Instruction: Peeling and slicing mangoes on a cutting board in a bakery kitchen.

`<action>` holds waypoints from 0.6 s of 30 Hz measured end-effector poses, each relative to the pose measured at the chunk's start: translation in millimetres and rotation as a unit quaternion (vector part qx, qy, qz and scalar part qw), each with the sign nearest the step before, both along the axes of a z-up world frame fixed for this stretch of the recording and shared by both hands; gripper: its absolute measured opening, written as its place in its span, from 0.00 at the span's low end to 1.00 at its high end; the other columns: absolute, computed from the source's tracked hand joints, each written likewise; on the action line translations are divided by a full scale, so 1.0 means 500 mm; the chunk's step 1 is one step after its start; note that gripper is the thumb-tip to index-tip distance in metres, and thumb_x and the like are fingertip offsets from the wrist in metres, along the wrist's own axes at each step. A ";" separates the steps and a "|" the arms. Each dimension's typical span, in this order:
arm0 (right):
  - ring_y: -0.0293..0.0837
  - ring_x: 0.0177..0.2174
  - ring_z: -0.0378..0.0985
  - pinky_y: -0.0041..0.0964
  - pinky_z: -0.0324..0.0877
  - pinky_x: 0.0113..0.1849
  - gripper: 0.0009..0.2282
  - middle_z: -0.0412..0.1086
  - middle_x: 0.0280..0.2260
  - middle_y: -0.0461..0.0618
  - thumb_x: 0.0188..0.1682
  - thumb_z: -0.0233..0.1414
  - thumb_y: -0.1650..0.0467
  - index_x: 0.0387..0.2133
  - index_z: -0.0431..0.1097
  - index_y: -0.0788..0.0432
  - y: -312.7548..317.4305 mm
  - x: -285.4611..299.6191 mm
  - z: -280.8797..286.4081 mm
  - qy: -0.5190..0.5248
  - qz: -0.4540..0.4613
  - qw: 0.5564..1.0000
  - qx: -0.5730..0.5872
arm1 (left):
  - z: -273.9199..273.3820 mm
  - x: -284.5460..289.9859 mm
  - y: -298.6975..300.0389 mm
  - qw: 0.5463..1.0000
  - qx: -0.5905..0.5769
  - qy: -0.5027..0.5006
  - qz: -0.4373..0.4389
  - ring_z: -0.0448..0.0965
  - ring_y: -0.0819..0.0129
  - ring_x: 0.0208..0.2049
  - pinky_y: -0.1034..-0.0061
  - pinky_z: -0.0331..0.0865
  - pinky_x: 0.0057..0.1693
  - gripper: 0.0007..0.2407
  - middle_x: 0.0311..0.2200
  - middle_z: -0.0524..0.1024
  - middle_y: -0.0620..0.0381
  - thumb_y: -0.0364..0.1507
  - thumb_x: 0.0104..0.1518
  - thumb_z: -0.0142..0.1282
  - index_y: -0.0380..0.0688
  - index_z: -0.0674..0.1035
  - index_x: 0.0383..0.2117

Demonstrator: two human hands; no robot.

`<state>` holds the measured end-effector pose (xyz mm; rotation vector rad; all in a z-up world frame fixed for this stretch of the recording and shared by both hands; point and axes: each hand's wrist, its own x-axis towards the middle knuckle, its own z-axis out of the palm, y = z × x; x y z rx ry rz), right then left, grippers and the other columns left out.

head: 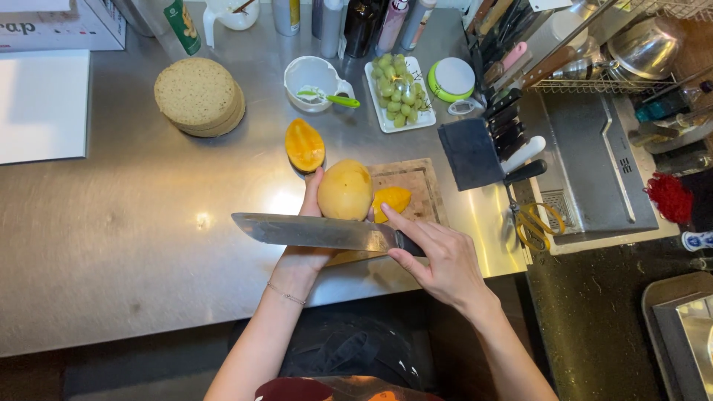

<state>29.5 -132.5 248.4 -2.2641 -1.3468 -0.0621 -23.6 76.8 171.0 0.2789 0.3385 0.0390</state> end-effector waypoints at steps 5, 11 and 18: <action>0.49 0.33 0.80 0.42 0.73 0.35 0.27 0.77 0.34 0.48 0.47 0.58 0.60 0.63 0.64 0.45 0.003 0.003 0.004 0.008 -0.013 1.000 -0.026 | -0.014 0.008 -0.012 1.000 0.001 0.010 0.003 0.81 0.60 0.45 0.63 0.77 0.51 0.22 0.47 0.78 0.51 0.48 0.62 0.47 0.47 0.73 0.54; 0.50 0.30 0.81 0.43 0.74 0.33 0.29 0.79 0.36 0.51 0.48 0.58 0.59 0.65 0.60 0.42 0.029 -0.005 0.011 0.067 -0.049 0.996 -0.040 | -0.021 0.009 -0.048 1.000 -0.003 0.013 -0.013 0.78 0.62 0.53 0.64 0.72 0.59 0.23 0.53 0.76 0.52 0.46 0.63 0.47 0.46 0.73 0.57; 0.52 0.31 0.83 0.43 0.75 0.34 0.31 0.79 0.35 0.53 0.47 0.59 0.58 0.66 0.58 0.40 -0.018 0.001 0.009 0.038 -0.098 0.994 -0.042 | -0.017 0.005 -0.025 0.998 0.053 -0.022 0.012 0.76 0.63 0.55 0.63 0.71 0.60 0.25 0.54 0.75 0.52 0.49 0.65 0.41 0.45 0.71 0.59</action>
